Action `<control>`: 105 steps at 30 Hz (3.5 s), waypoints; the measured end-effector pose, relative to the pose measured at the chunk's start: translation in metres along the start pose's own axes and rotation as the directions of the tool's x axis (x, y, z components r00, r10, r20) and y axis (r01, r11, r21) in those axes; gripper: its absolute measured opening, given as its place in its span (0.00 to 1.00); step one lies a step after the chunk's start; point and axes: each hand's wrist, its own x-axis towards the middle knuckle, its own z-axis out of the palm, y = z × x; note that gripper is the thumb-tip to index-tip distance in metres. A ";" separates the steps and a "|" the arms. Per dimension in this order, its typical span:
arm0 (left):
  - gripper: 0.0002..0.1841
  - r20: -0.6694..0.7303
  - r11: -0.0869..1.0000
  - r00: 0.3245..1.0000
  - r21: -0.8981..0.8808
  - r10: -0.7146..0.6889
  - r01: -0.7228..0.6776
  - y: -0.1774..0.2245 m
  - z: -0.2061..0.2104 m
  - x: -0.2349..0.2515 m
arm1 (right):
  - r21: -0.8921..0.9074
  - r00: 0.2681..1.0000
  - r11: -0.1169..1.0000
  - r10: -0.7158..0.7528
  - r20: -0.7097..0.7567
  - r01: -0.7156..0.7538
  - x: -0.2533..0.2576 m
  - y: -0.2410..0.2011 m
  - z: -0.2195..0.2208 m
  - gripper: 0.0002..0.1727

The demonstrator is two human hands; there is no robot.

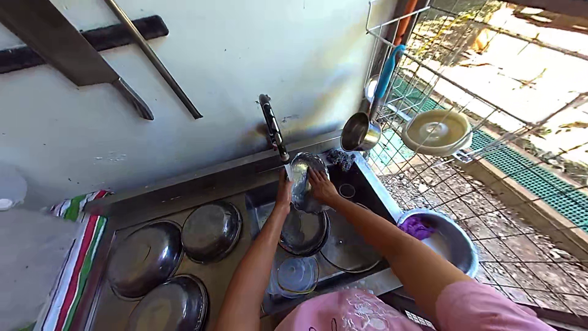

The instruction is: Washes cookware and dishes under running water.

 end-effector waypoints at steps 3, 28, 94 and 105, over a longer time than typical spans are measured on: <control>0.28 0.038 0.990 0.996 0.115 0.077 -0.081 0.013 0.013 0.023 | 0.524 0.991 0.842 0.095 0.094 -0.131 -0.036 -0.047 -0.003 0.34; 0.37 -0.174 0.989 0.983 -0.127 0.058 -0.081 -0.036 -0.007 -0.002 | 0.587 0.973 0.801 0.030 -0.231 0.115 -0.066 -0.123 -0.016 0.23; 0.39 -0.310 0.957 0.950 0.282 0.023 0.069 0.026 -0.205 -0.079 | 0.087 0.830 0.994 0.011 0.557 -0.072 -0.088 -0.099 0.065 0.34; 0.28 -0.826 0.967 0.513 -0.142 -0.232 0.210 -0.084 -0.426 -0.316 | 0.084 0.676 0.970 -0.220 0.704 0.228 -0.075 -0.098 0.020 0.24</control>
